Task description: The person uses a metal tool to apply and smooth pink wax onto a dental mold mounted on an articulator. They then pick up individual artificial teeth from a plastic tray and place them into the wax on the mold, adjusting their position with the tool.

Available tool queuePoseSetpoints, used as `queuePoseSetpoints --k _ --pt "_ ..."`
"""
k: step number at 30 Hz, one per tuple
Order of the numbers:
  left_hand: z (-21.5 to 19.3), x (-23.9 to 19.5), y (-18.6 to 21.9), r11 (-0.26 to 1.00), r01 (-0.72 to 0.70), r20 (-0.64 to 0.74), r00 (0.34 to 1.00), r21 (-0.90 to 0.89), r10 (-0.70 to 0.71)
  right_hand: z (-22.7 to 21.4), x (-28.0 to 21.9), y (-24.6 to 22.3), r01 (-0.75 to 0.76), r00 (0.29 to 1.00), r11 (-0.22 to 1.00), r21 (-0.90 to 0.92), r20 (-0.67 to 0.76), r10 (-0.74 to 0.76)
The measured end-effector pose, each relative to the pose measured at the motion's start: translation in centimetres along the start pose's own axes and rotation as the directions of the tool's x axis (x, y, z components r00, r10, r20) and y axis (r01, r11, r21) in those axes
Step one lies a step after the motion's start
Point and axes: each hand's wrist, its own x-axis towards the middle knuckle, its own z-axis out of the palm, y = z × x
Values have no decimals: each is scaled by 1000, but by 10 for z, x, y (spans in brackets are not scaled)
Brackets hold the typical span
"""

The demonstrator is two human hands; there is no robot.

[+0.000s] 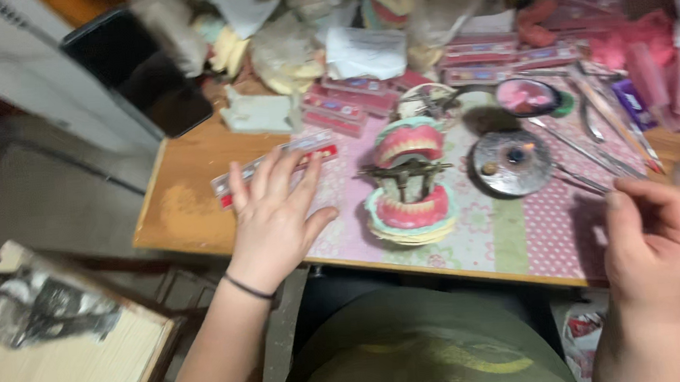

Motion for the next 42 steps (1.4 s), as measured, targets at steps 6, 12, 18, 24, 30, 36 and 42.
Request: queuePoseSetpoints --k 6,12,18,24,30,36,42 --pt "-3 0 19 982 -41 -99 995 -184 23 -20 31 4 313 941 827 -467 269 -204" --pt "-2 9 44 857 -109 -196 981 -504 9 -18 28 8 286 941 832 -476 304 -149" --pt "0 19 64 688 -146 -175 984 -710 28 -23 19 13 191 970 948 -256 195 -142" --pt "-1 32 77 573 -163 -154 986 -803 64 8 16 -35 -184 974 866 466 203 98" --pt "5 44 81 552 -222 -172 975 -804 142 50 13 -59 -133 987 794 593 9 158" --pt "8 50 81 531 -270 -183 960 -803 211 48 19 -57 -392 902 608 691 157 403" --pt "15 50 75 508 -277 -186 957 -816 224 47 19 -54 -442 868 568 694 171 467"
